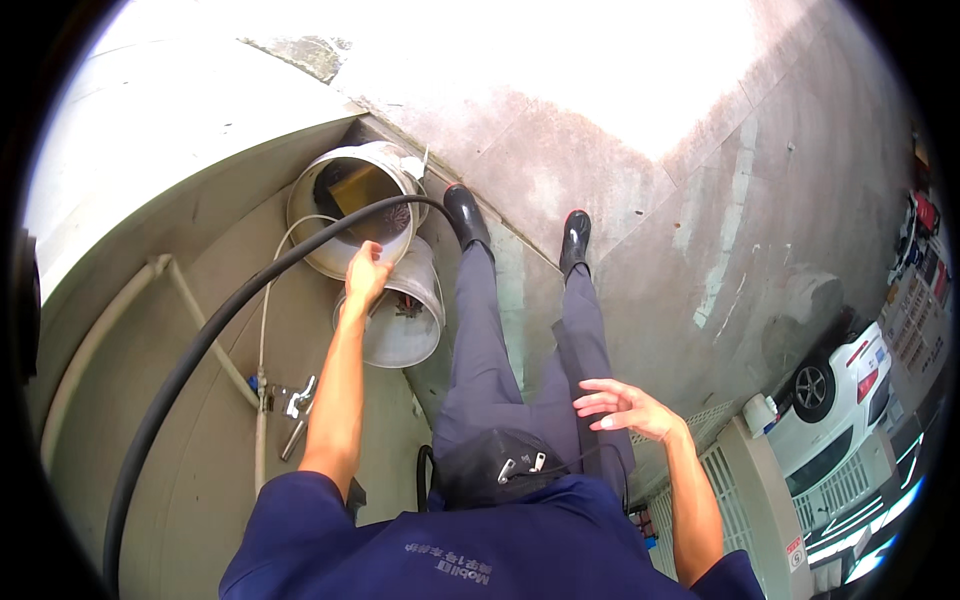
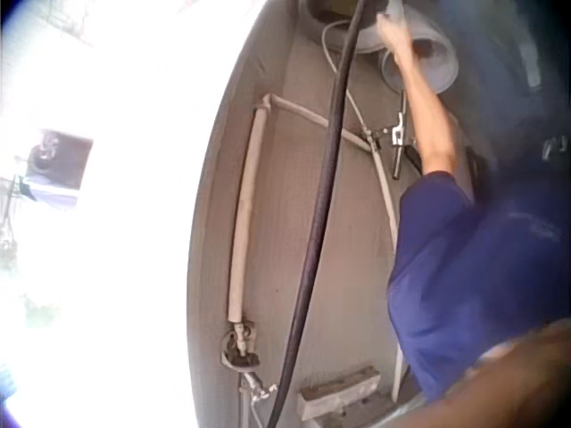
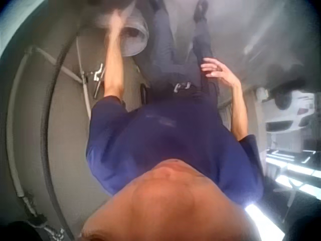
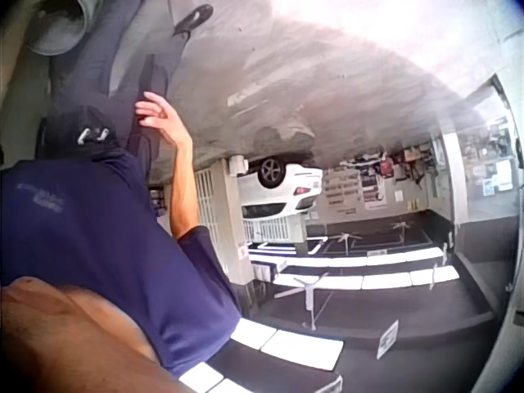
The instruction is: The person washes a white SUV in a garage using a high-pressure water hose. They systematically spray the vehicle's exterior, including the rear, sides, wheels, and front, and also rinse the interior door jambs after opening the doors. The person moves around the vehicle to ensure full coverage.
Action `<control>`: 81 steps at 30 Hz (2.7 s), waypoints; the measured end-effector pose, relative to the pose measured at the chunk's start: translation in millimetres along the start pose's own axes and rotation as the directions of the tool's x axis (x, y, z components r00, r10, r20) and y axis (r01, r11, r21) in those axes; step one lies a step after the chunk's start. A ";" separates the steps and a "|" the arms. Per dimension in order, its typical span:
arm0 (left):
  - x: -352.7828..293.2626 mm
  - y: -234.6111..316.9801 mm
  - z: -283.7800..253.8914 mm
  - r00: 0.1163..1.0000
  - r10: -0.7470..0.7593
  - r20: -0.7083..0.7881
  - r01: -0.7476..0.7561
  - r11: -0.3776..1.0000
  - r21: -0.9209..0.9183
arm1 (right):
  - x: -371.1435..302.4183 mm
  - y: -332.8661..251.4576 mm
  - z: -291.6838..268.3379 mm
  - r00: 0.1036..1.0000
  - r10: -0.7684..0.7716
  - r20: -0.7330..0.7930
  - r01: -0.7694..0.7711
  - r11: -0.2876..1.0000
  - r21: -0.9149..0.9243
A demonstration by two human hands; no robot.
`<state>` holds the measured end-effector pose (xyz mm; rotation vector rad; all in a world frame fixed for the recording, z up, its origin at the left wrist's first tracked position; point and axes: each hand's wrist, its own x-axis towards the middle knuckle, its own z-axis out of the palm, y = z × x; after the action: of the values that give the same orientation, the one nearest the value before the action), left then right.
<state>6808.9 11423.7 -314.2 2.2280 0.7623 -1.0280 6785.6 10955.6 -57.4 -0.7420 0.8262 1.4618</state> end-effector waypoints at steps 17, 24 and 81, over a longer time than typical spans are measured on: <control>199.5 -39.0 91.6 0.847 0.526 -0.076 -0.381 0.702 0.602 | 31.9 60.5 17.4 0.634 0.101 -0.767 -0.188 0.982 -0.026; 255.7 -73.8 27.9 0.913 0.403 0.063 -0.383 0.794 0.472 | 53.5 17.7 5.8 0.661 0.004 -0.751 -0.028 0.999 -0.020; -481.6 1331.4 880.9 0.798 0.392 0.458 -0.302 0.917 -0.259 | -486.0 470.9 -874.1 0.836 0.132 -0.532 0.519 0.123 0.846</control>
<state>7045.1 9790.3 -76.1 1.7392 0.1849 -1.2221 6318.0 9954.5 -90.1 -0.0934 1.7628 0.1161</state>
